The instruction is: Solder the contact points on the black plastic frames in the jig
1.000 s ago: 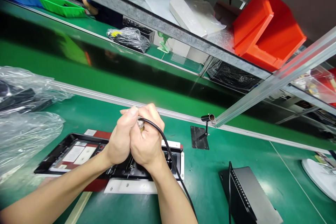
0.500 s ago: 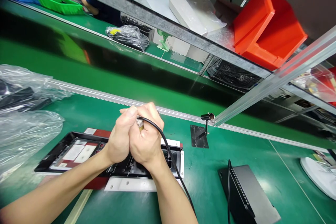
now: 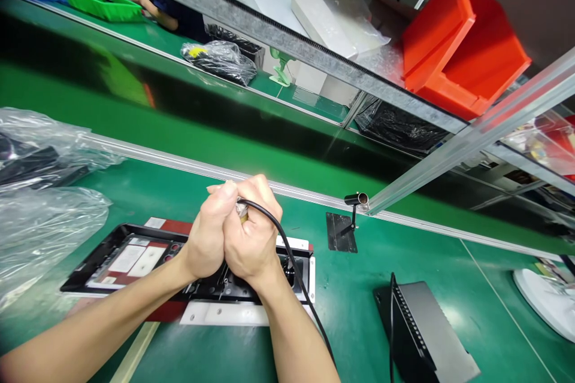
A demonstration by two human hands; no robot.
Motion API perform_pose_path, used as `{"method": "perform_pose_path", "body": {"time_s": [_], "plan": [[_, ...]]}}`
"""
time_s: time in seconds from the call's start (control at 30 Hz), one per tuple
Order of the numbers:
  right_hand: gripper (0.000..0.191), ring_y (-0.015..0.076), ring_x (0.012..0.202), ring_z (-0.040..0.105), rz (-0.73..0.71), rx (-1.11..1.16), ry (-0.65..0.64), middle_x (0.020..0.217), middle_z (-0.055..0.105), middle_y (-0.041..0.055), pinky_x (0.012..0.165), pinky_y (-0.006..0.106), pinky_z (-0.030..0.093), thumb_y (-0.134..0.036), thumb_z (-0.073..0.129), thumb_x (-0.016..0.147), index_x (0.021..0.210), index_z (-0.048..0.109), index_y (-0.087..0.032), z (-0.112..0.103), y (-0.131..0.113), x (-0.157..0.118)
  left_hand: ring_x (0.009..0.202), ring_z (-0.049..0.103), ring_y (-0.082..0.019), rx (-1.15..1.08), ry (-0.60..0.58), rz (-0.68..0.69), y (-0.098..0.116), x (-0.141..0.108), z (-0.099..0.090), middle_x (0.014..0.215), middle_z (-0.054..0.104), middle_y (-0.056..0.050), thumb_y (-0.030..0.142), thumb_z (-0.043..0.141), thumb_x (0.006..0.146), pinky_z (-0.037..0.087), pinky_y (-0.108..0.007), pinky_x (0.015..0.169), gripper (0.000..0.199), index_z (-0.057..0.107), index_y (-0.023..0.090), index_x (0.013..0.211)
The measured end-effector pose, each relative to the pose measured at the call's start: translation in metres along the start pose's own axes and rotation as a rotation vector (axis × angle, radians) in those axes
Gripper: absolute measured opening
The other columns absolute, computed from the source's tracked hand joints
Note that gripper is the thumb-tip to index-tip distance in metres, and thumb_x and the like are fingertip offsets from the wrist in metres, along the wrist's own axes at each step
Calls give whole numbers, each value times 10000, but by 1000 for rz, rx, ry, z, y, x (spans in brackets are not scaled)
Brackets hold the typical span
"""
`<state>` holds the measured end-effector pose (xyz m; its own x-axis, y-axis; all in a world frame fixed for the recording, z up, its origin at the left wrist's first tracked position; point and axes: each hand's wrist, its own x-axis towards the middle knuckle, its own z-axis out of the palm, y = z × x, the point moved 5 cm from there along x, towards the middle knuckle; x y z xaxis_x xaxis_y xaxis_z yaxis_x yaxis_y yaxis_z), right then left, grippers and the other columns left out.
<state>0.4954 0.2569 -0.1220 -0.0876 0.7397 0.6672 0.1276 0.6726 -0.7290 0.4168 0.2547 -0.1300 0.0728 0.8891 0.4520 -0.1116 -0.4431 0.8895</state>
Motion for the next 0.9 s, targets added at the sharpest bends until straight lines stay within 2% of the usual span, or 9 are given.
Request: {"method": "perform_pose_path", "body": {"time_s": [0.27,0.37,0.5,0.63,0.8,0.9], "plan": [[224,174,824,656,22,-17,-1,895,671,40,751,312,526,-335,591,1006,977,796,-250,-1,2,-2,742,564,-170,1,0,48,4,2,1,769,577,-21,479,279,1107,481,-323,718,527,543,203,743],[213,174,829,653,19,-3,1,901,671,40,757,314,519,-325,596,1002,982,794,-248,-1,2,-2,713,536,-160,4,19,39,3,1,0,745,549,-11,457,293,1106,468,-312,687,506,517,206,728],[259,176,820,638,6,-17,1,887,658,42,746,315,519,-368,567,1013,980,789,-240,0,2,-2,668,491,-151,22,34,-3,-1,-1,-1,703,488,5,473,307,1103,444,-307,641,493,463,214,713],[275,178,826,640,9,-29,-8,889,659,45,750,317,523,-385,557,1017,980,788,-240,0,2,-2,673,509,-159,33,38,-22,-4,-2,-2,703,509,1,496,305,1100,455,-318,652,505,471,218,713],[281,187,844,660,21,-32,-8,902,680,54,750,319,531,-389,553,1019,984,790,-242,0,2,-3,753,568,-183,33,17,21,0,-1,0,786,614,-26,473,275,1107,486,-335,724,520,578,213,773],[252,183,833,660,12,-13,1,898,673,48,754,320,527,-365,571,1014,986,792,-246,-1,1,-2,732,551,-182,12,3,10,-1,-1,1,753,585,-22,508,271,1104,473,-341,707,533,534,218,742]]}}
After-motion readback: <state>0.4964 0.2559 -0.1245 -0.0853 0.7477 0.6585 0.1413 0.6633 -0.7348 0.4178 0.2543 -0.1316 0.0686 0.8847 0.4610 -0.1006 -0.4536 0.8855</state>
